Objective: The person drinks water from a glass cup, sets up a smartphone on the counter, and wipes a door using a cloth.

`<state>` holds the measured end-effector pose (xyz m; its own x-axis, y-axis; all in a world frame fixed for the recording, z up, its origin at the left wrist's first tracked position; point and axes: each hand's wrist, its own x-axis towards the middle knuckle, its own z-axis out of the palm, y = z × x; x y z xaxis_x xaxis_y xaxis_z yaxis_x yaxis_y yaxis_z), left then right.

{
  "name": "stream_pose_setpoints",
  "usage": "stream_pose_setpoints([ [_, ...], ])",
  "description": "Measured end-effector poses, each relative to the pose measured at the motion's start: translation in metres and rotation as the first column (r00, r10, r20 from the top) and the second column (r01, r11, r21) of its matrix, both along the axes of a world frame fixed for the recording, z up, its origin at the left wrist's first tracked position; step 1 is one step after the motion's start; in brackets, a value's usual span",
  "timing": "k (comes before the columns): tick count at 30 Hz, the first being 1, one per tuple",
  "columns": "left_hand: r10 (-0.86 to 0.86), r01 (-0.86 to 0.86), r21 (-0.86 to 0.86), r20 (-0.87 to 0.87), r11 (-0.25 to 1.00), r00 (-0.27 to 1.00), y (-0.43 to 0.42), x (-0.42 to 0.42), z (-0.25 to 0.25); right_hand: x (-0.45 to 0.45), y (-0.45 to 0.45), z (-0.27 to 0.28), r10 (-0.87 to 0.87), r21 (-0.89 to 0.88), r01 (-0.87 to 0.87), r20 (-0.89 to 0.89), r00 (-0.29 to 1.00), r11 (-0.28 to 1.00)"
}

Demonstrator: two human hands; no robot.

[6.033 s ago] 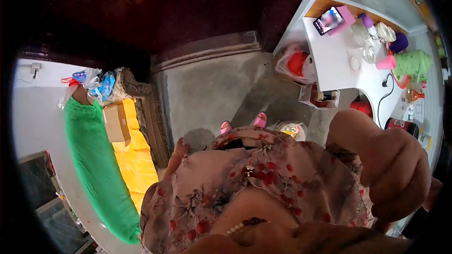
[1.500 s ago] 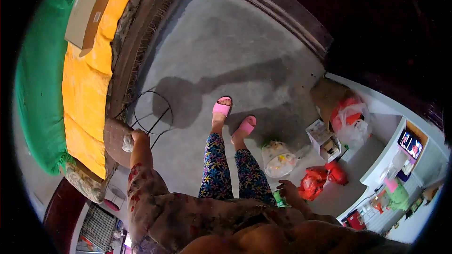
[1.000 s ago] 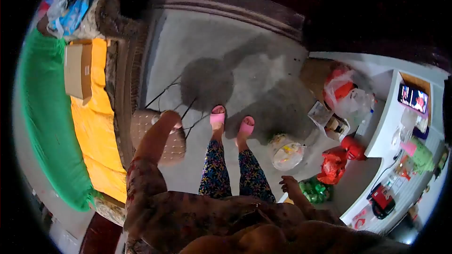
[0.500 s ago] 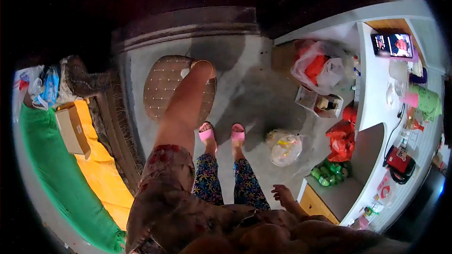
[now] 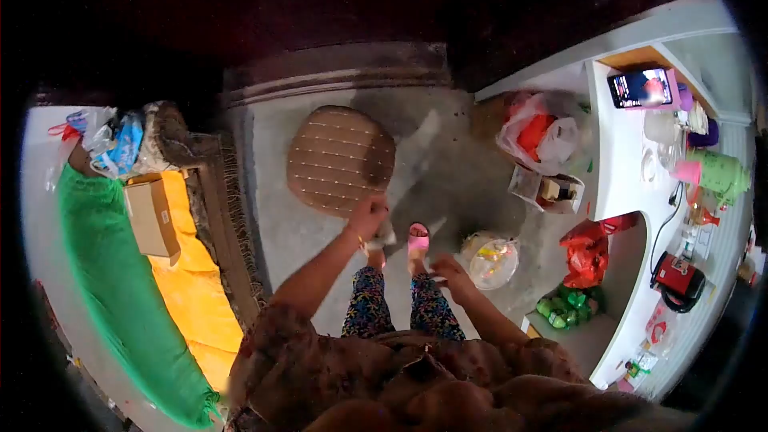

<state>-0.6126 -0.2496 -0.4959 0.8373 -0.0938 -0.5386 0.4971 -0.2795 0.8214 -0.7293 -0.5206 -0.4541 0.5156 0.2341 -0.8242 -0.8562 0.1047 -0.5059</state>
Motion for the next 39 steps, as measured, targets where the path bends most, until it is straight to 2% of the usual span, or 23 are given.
stream_pose_setpoints([
  [1, 0.071, -0.085, -0.138, -0.101, 0.987, 0.992, 0.001, -0.023, -0.007, 0.003, 0.014, -0.005, -0.007, 0.075, -0.002, 0.121, 0.993, 0.997],
  [2, 0.185, -0.229, -0.245, -0.190, 0.942, 0.964, 0.000, -0.038, 0.013, 0.013, 0.032, 0.013, 0.041, 0.112, -0.051, 0.088, 0.995, 0.992],
  [4, 0.359, -0.505, -0.413, -0.383, 0.758, 0.851, -0.008, -0.054, 0.064, 0.049, 0.071, 0.064, 0.141, 0.183, -0.146, 0.038, 0.989, 0.972],
  [7, 0.389, -0.414, -0.560, -0.170, 0.718, 0.905, 0.001, -0.079, 0.091, 0.059, 0.104, 0.086, 0.354, 0.077, -0.362, 0.106, 0.929, 0.929],
  [8, 0.399, -0.620, -0.587, -0.474, 0.521, 0.785, 0.008, -0.077, 0.105, 0.063, 0.109, 0.087, 0.359, 0.021, -0.364, 0.112, 0.926, 0.931],
  [10, 0.327, -0.458, -0.612, -0.321, 0.644, 0.889, 0.032, -0.085, 0.112, 0.064, 0.116, 0.084, 0.365, -0.085, -0.357, 0.117, 0.924, 0.930],
  [11, 0.278, -0.370, -0.611, -0.245, 0.700, 0.929, 0.041, -0.082, 0.129, 0.068, 0.120, 0.089, 0.351, -0.109, -0.336, 0.193, 0.916, 0.936],
  [12, 0.255, -0.326, -0.653, -0.204, 0.684, 0.945, 0.048, -0.079, 0.148, 0.072, 0.122, 0.092, 0.337, -0.132, -0.312, 0.265, 0.904, 0.941],
  [13, 0.248, -0.233, -0.547, -0.048, 0.804, 0.968, 0.056, -0.076, 0.150, 0.079, 0.125, 0.098, 0.321, -0.153, -0.285, 0.335, 0.886, 0.946],
  [14, 0.209, -0.150, -0.410, 0.104, 0.900, 0.972, 0.065, -0.076, 0.149, 0.090, 0.129, 0.117, 0.456, -0.322, -0.340, 0.423, 0.783, 0.883],
  [15, 0.138, -0.078, -0.248, 0.237, 0.966, 0.962, 0.072, -0.076, 0.152, 0.100, 0.135, 0.137, 0.503, -0.387, -0.339, 0.495, 0.708, 0.858],
  [18, 0.095, -0.085, -0.047, 0.288, 0.995, 0.953, 0.086, -0.057, 0.212, 0.123, 0.154, 0.197, 0.542, -0.501, -0.227, 0.680, 0.493, 0.835],
  [21, 0.245, -0.222, -0.105, 0.350, 0.969, 0.904, 0.092, -0.042, 0.275, 0.136, 0.166, 0.235, 0.510, -0.492, -0.151, 0.773, 0.377, 0.857],
  [24, 0.303, -0.270, -0.138, 0.458, 0.953, 0.836, 0.105, -0.040, 0.296, 0.137, 0.179, 0.280, 0.409, -0.420, 0.010, 0.888, 0.209, 0.907],
  [27, 0.186, -0.209, -0.006, 0.489, 0.978, 0.852, 0.124, -0.037, 0.312, 0.134, 0.187, 0.292, 0.186, -0.195, -0.019, 0.901, 0.392, 0.981],
  [28, 0.301, -0.235, -0.208, 0.395, 0.950, 0.868, 0.127, -0.037, 0.313, 0.136, 0.180, 0.296, 0.318, -0.315, -0.077, 0.852, 0.416, 0.946],
  [31, 0.457, -0.275, -0.495, 0.294, 0.824, 0.839, 0.127, -0.036, 0.330, 0.137, 0.177, 0.293, 0.330, -0.301, -0.140, 0.802, 0.498, 0.943],
  [34, 0.596, -0.369, -0.713, 0.085, 0.596, 0.799, 0.122, -0.032, 0.354, 0.140, 0.171, 0.297, 0.371, -0.369, -0.089, 0.824, 0.428, 0.925],
  [35, 0.625, -0.378, -0.776, 0.027, 0.505, 0.780, 0.121, -0.029, 0.356, 0.144, 0.167, 0.300, 0.346, -0.341, -0.090, 0.836, 0.425, 0.936],
  [37, 0.642, -0.375, -0.769, 0.061, 0.518, 0.764, 0.133, -0.018, 0.346, 0.155, 0.156, 0.305, 0.298, -0.286, -0.095, 0.856, 0.421, 0.954],
  [38, 0.645, -0.367, -0.757, 0.093, 0.541, 0.758, 0.135, -0.015, 0.347, 0.163, 0.150, 0.306, 0.295, -0.261, -0.138, 0.821, 0.489, 0.955],
  [39, 0.649, -0.360, -0.745, 0.127, 0.562, 0.750, 0.135, -0.010, 0.347, 0.170, 0.147, 0.305, 0.299, -0.276, -0.119, 0.833, 0.465, 0.954],
])
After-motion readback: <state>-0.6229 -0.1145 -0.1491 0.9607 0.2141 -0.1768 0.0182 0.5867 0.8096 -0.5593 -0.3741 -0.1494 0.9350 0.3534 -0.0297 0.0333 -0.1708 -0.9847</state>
